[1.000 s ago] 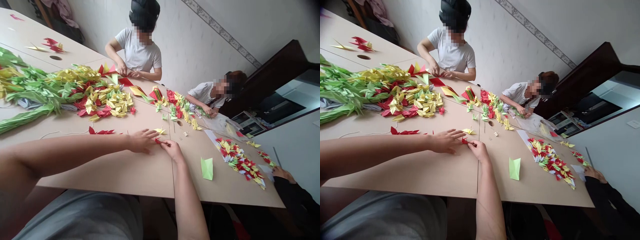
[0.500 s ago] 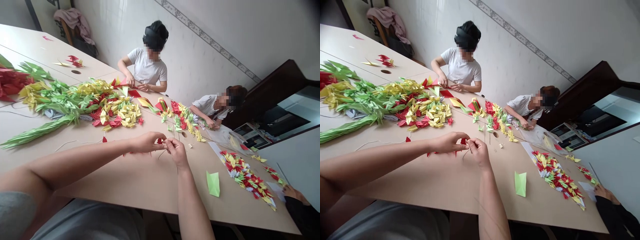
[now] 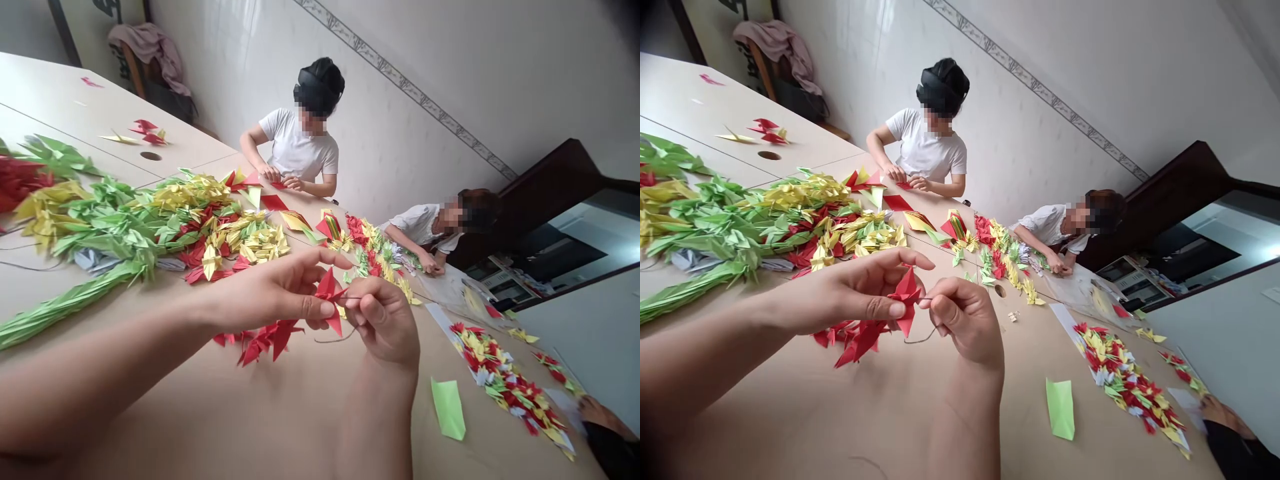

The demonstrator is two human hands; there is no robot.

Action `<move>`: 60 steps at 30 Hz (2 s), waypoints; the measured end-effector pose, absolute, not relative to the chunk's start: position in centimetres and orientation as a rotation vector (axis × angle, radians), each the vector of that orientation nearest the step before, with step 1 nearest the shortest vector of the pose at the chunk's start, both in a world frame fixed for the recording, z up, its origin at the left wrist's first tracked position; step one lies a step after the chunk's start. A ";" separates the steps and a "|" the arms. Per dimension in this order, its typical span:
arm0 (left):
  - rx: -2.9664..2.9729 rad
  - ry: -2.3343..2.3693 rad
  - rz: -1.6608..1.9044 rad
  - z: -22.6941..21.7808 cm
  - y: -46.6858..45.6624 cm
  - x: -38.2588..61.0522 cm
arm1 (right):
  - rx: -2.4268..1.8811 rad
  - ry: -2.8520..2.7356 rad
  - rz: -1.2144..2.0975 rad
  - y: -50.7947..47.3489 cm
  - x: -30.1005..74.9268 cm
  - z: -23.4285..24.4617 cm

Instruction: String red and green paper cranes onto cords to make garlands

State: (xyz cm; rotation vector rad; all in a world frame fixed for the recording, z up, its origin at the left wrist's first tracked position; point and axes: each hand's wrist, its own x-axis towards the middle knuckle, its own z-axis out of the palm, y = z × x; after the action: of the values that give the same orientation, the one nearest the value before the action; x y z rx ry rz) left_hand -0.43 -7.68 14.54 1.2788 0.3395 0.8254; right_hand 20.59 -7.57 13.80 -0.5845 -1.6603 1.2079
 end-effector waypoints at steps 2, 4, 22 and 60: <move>1.198 0.304 0.847 14.8 -7.8 -0.7 | -0.550 -1.640 1.237 -7.5 20.2 14.3; 1.153 0.286 0.856 14.9 -7.7 -0.9 | -0.527 -1.625 1.294 -7.6 20.1 14.6; 1.075 0.382 0.901 14.9 -7.8 -0.6 | -1.048 -1.709 0.730 -10.2 19.9 16.2; 1.302 0.612 0.973 15.2 -8.6 0.1 | -1.166 -1.786 0.622 -10.9 19.7 15.7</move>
State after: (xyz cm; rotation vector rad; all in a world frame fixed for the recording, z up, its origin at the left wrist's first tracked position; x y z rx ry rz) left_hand 0.09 -8.63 15.16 1.3017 0.6116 0.9733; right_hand 19.73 -10.90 15.75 -1.1659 -1.7859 0.6220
